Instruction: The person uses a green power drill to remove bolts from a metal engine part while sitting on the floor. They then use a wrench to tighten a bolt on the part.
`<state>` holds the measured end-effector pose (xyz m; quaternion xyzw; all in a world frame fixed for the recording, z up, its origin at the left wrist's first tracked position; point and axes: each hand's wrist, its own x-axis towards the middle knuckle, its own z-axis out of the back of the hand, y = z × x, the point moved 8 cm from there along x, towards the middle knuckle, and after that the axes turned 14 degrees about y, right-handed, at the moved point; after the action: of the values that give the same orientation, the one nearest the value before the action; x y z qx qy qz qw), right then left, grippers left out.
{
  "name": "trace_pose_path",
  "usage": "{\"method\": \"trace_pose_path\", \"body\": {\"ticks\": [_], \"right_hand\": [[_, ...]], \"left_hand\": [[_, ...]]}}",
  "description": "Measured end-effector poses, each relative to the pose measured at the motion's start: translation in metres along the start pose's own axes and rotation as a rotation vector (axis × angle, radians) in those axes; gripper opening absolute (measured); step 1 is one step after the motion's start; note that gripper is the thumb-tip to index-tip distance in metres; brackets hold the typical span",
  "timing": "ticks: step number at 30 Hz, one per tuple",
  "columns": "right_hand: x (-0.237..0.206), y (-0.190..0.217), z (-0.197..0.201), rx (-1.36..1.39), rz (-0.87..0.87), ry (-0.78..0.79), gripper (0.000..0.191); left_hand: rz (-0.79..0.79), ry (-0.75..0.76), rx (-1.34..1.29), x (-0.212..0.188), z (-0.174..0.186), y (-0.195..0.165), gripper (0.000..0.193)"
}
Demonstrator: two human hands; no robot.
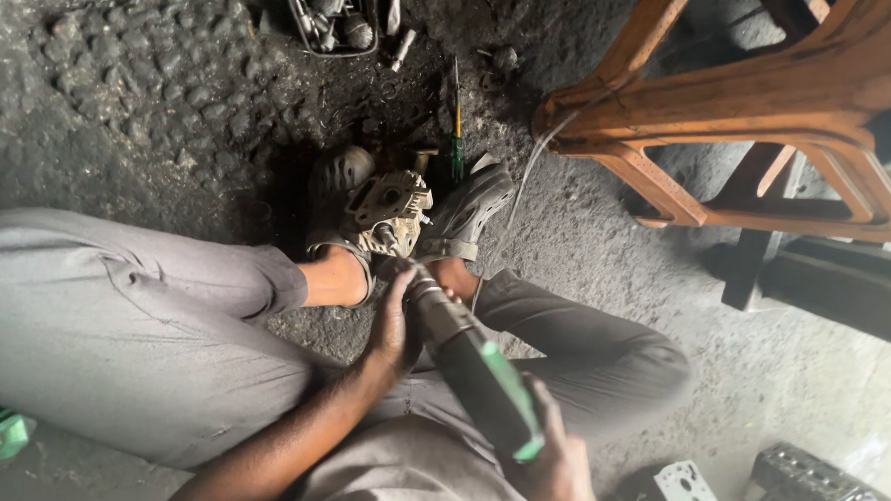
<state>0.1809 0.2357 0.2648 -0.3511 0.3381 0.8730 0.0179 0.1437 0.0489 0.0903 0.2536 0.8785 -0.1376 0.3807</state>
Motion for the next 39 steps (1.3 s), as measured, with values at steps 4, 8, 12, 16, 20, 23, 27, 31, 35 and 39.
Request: {"method": "trace_pose_path", "body": {"ticks": [4, 8, 12, 16, 20, 23, 27, 31, 35, 39], "right_hand": [[0.002, 0.017, -0.02, -0.333, 0.258, 0.084, 0.083], [0.002, 0.013, -0.023, -0.368, 0.319, 0.112, 0.089], [0.011, -0.003, -0.015, -0.461, 0.434, 0.136, 0.1], [0.008, -0.021, -0.011, -0.588, 0.528, 0.158, 0.11], [0.003, -0.024, -0.01, -0.773, 0.617, 0.119, 0.105], [-0.001, -0.017, -0.014, -0.78, 0.616, 0.141, 0.102], [-0.007, -0.003, -0.026, -0.764, 0.509, 0.148, 0.093], [-0.008, -0.002, -0.035, -0.741, 0.432, 0.185, 0.088], [-0.019, 0.0, -0.027, -0.8, 0.558, 0.01, 0.091], [-0.029, -0.015, -0.028, -0.867, 0.557, 0.119, 0.09]], "left_hand": [[0.019, 0.033, 0.01, 0.004, 0.006, 0.004, 0.042], [-0.013, -0.018, -0.004, 0.013, 0.022, 0.01, 0.041], [0.033, -0.041, 0.0, 0.017, 0.026, 0.023, 0.036], [0.053, -0.021, 0.06, 0.015, 0.022, 0.029, 0.035], [0.015, -0.017, 0.066, 0.015, 0.021, 0.032, 0.033], [0.015, -0.007, 0.044, 0.017, 0.025, 0.036, 0.031], [0.008, -0.025, 0.082, 0.018, 0.039, 0.033, 0.031], [-0.058, -0.035, 0.057, 0.024, 0.047, 0.023, 0.029], [-0.106, -0.014, 0.013, 0.027, 0.041, 0.022, 0.023], [-0.058, 0.018, 0.075, 0.019, 0.021, 0.027, 0.023]]}}
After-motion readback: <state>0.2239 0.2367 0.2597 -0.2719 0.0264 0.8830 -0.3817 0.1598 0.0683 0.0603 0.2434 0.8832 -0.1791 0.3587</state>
